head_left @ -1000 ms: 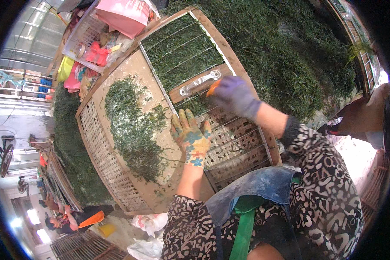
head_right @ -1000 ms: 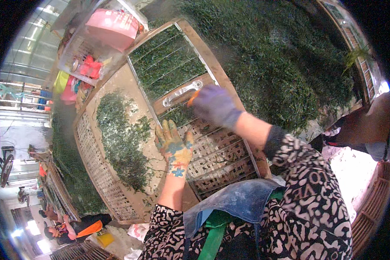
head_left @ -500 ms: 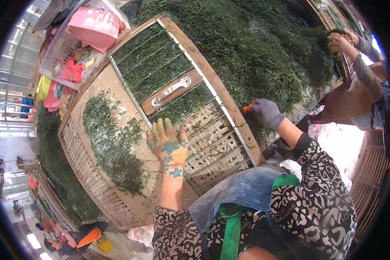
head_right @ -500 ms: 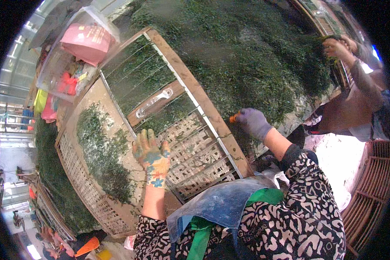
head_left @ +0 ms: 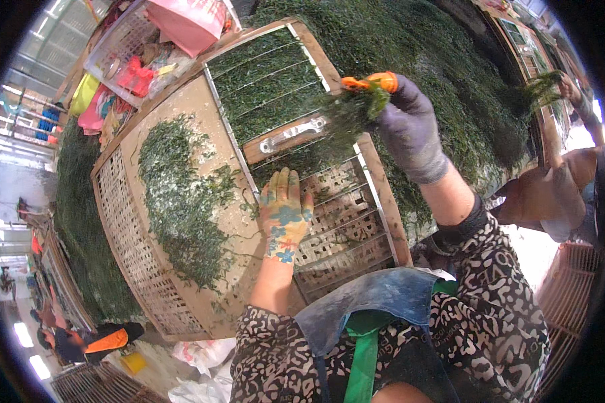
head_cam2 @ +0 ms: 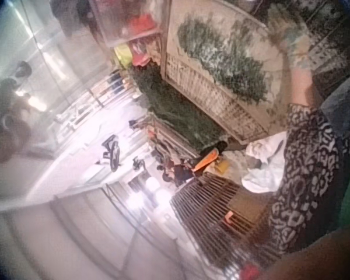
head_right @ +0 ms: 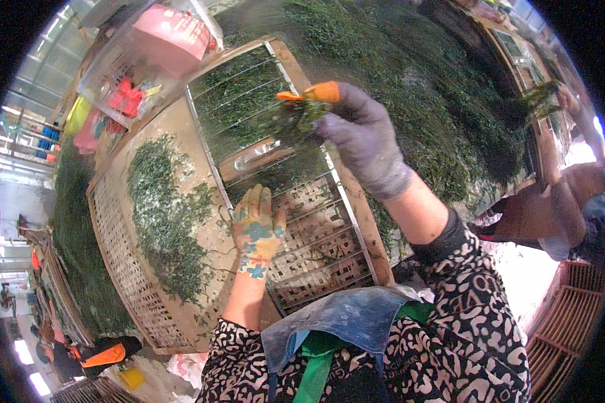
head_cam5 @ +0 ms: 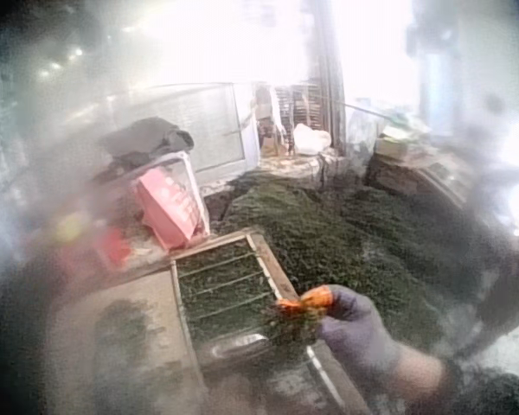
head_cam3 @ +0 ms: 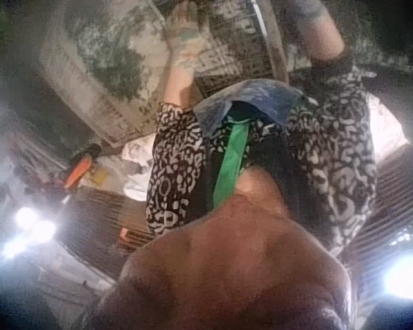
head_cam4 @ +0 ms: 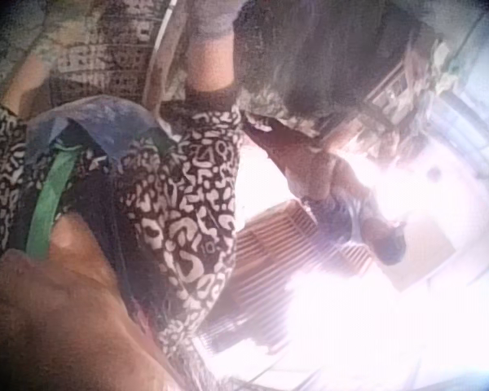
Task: The person repeatedly scoops green plant material from a large pile and places it into a rectangular metal tray. They use both hands to spread and level the material within the tray. The process is repeated multiple times throughout the clip.
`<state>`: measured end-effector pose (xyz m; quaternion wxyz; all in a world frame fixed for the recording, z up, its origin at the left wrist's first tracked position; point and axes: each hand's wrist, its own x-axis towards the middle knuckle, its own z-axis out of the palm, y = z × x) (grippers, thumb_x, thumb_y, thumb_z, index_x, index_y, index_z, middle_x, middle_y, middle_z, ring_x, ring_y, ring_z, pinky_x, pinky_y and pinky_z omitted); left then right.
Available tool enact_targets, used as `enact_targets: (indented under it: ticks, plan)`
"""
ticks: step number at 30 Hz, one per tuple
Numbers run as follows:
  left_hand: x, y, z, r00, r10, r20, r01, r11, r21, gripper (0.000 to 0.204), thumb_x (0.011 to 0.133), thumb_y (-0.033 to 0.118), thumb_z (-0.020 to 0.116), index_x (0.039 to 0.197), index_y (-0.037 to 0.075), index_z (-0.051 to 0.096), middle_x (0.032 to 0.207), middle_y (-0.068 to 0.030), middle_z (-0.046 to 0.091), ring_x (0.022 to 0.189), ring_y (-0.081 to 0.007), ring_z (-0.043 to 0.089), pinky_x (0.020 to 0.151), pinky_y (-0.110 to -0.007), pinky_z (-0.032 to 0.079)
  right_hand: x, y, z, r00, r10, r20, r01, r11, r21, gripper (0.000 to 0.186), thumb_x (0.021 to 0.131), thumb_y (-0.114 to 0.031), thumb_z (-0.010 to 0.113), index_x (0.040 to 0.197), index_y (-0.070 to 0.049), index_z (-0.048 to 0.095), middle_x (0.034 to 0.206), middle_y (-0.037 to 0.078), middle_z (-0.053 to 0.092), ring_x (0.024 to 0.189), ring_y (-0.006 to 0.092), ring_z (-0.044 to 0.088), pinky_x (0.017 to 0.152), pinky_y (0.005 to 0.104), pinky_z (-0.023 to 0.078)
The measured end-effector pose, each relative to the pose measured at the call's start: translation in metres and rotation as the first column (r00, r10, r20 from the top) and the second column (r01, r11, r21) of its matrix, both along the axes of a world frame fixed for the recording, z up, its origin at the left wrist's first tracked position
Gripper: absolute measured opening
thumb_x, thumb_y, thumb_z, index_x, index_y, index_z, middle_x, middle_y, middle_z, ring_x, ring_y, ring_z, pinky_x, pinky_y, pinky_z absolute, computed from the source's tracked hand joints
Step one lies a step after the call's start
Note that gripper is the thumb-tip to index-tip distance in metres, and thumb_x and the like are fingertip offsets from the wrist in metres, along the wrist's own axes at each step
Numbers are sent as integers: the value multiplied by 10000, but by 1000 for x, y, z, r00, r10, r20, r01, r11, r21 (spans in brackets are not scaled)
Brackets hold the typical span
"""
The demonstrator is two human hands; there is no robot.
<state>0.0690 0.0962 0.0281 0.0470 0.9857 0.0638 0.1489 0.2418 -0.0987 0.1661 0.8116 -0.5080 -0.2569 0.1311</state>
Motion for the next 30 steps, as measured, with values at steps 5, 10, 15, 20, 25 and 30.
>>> enact_targets:
  ticks: [5,10,15,20,25,30]
  plan:
    - [-2,2,-1,1000,-3,23,3,1000,2,520,952,408,553,1303,35,642,1374,-154,596,1319,-313,532,1149,-470,367,3,35,-35,824,251,508,162,754,-636,325,911,-103,706,1234,-104,666,1127,95,709,981,272,696,897,357,565]
    - [-2,0,1,998,17,64,-13,998,-61,465,948,388,582,1219,22,674,1270,-185,650,1232,-356,584,1132,-488,382,-2,29,-84,599,398,695,573,393,-719,238,908,-201,648,1144,-176,673,1047,82,678,1008,337,666,838,428,569]
    - [4,-3,16,978,96,183,-28,939,-343,346,905,263,673,1162,31,674,1189,-159,672,1124,-365,627,1023,-502,470,-10,48,-97,566,517,642,521,378,-765,196,884,-204,649,1069,-191,711,1051,48,681,1023,319,657,831,424,568]
    - [18,-13,17,993,7,118,9,990,-138,492,922,350,630,1293,27,621,1379,-149,581,1304,-318,528,1109,-485,403,-6,56,-95,696,470,543,420,347,-839,191,935,-227,620,1092,-173,714,1069,58,684,1012,303,670,831,418,566]
    - [21,-5,16,988,15,-157,-25,998,-58,614,924,414,606,1397,25,567,1503,-158,495,1413,-298,441,1175,-475,326,-4,57,-93,543,483,687,413,559,-719,224,868,-242,730,1076,-163,701,1048,75,703,925,337,693,790,445,574]
    - [-15,23,27,998,21,66,-17,998,-68,506,858,314,729,1295,77,634,1381,-111,604,1321,-300,539,1120,-515,353,6,22,-73,556,541,631,465,426,-776,312,867,-244,727,1165,-176,665,1037,86,676,966,325,675,802,439,571]
